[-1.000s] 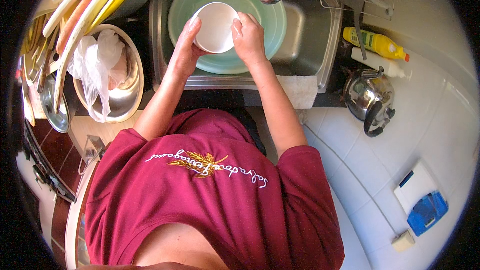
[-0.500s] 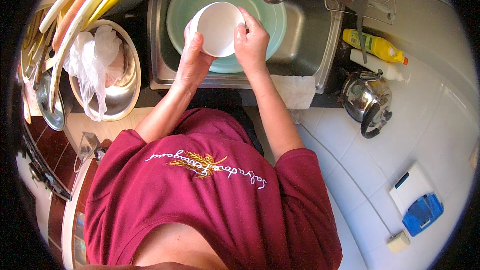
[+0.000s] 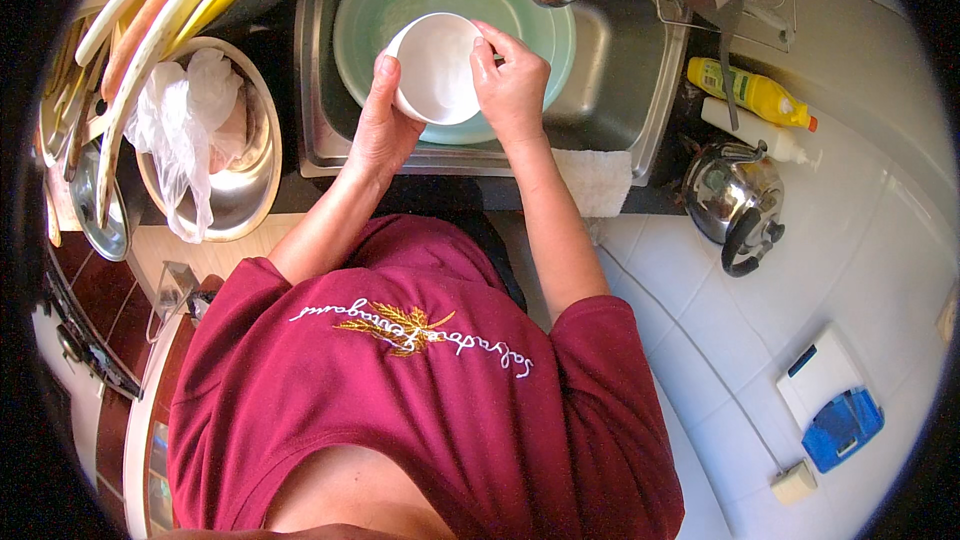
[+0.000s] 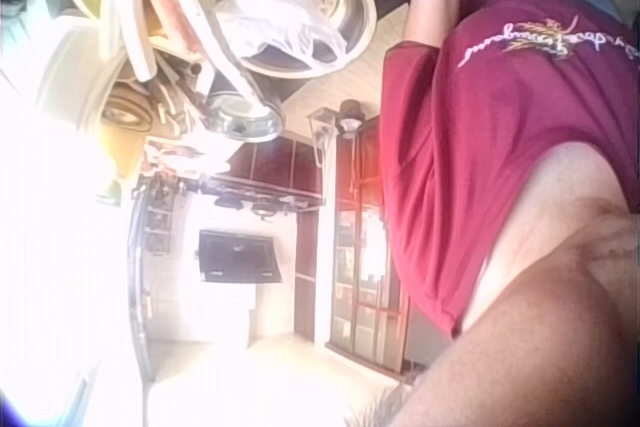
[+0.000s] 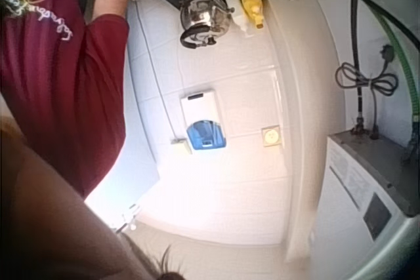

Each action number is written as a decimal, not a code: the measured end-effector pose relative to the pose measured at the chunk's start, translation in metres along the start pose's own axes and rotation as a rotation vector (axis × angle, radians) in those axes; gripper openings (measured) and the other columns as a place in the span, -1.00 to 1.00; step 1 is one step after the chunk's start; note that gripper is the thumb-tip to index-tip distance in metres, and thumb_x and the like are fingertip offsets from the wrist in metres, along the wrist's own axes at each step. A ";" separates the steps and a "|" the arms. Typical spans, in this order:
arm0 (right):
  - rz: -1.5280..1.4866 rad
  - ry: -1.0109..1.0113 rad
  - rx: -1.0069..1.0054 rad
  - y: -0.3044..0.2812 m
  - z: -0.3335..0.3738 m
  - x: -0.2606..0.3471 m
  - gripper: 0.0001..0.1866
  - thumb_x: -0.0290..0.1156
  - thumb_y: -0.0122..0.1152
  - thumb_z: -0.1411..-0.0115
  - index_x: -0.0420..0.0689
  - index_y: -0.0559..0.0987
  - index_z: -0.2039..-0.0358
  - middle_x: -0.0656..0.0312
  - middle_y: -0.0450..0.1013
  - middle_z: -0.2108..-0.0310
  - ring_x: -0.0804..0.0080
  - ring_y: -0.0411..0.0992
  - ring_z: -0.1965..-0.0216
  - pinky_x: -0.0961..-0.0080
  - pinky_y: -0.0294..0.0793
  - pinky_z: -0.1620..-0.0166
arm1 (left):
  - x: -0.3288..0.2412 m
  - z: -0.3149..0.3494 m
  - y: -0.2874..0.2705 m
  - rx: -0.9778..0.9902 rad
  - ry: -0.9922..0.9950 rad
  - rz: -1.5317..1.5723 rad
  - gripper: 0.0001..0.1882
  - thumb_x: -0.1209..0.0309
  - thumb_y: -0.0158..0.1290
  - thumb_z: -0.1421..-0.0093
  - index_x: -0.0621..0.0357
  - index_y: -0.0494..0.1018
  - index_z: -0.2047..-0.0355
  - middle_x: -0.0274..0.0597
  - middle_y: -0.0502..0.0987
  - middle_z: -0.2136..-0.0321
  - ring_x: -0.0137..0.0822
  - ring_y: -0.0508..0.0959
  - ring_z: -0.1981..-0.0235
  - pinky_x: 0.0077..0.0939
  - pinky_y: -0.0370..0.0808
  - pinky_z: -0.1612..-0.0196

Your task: The person stirs a pan of greens, pours a liquid from a bowl into the pan, adds a spoonful of powder from a container, and then washes the bowl in a sink.

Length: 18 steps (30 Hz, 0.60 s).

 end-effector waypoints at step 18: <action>-0.058 0.139 0.118 0.000 0.002 -0.003 -0.72 -0.47 0.14 -0.03 -0.32 0.56 0.23 0.17 0.54 0.45 0.64 0.44 0.43 0.68 0.42 0.33 | 0.005 0.004 -0.005 -0.067 -0.099 -0.005 -0.28 -0.17 -0.14 -0.13 0.10 0.15 -0.12 -0.13 0.33 -0.01 -0.21 0.40 0.00 -0.13 0.41 0.02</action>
Point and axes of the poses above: each hand's wrist, its own z-axis away from the middle knuckle, its own y-axis out of the palm, x = y × z, the point moved 1 cm from there along -z, towards the middle knuckle
